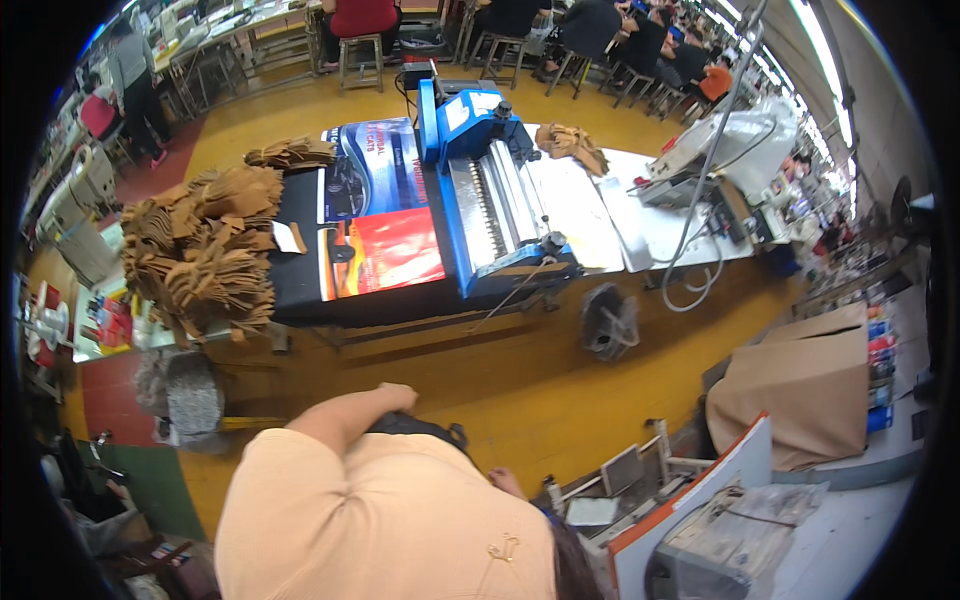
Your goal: The person sorts and stacks brown leather pieces on a worktable, then walks to another station to inspect a bundle of dark leather strips. She returns to the first table and adjusts a blue industrial machine, preparing it for use.
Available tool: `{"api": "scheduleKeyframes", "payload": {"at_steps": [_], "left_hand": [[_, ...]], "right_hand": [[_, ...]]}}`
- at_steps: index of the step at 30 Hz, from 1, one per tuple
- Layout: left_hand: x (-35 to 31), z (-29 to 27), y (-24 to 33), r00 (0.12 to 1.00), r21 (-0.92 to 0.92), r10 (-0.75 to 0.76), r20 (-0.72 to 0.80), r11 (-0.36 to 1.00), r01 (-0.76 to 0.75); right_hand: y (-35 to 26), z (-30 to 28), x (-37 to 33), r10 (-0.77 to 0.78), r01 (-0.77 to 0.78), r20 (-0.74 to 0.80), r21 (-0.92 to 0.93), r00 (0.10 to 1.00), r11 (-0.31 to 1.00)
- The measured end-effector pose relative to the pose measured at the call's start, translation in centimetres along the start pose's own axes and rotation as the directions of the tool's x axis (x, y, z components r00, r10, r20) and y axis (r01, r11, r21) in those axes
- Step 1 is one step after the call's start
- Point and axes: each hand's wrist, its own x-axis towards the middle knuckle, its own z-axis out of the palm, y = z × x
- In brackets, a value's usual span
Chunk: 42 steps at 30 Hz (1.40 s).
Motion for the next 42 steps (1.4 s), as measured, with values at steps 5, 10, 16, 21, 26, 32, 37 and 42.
{"api": "scheduleKeyframes", "payload": {"at_steps": [5, 10, 16, 21, 26, 32, 37, 42], "left_hand": [[-2.6, -0.4, -4.0, 0.988, -0.116, -0.082, -0.131, 0.991, 0.067], [-6.7, 3.1, -8.2, 0.936, -0.359, -0.346, -0.068, 0.884, 0.300], [-11.0, 12.5, -10.2, 0.714, -0.867, -0.645, -0.274, 0.487, 0.107], [-12.5, 24.8, -2.5, 0.600, -0.979, -0.781, 0.174, -0.069, 0.193], [-14.0, 32.6, 3.4, 0.610, -0.914, -0.705, 0.360, -0.398, 0.079], [-16.6, 40.7, 1.8, 0.510, -0.807, -0.703, 0.495, -0.590, -0.030], [-22.8, 50.7, -5.7, 0.541, -0.815, -0.694, 0.476, -0.579, -0.026], [-32.6, 58.0, -15.0, 0.345, -0.799, -0.814, 0.467, -0.556, -0.231]], "right_hand": [[-3.1, 0.2, 2.9, -0.014, 0.020, 0.039, -0.148, 0.999, 0.989], [-12.7, 0.3, 4.6, 0.040, 0.010, 0.147, -0.326, 0.988, 0.945], [-28.4, 0.8, 5.6, -0.401, 0.672, 0.541, -0.636, 0.739, 0.380], [-38.2, 2.7, 8.3, -0.194, 0.529, 0.589, -0.799, 0.784, -0.286], [-39.7, 8.9, 7.3, 0.056, 0.680, 0.747, -0.569, 0.663, -0.462], [-32.0, 23.7, -0.8, 0.336, 0.653, 0.641, -0.353, 0.690, -0.670], [-27.2, 42.3, -9.0, 0.314, 0.724, 0.754, -0.294, 0.577, -0.624], [-25.7, 63.3, -20.2, 0.377, 0.770, 0.867, -0.012, 0.327, -0.638]]}}
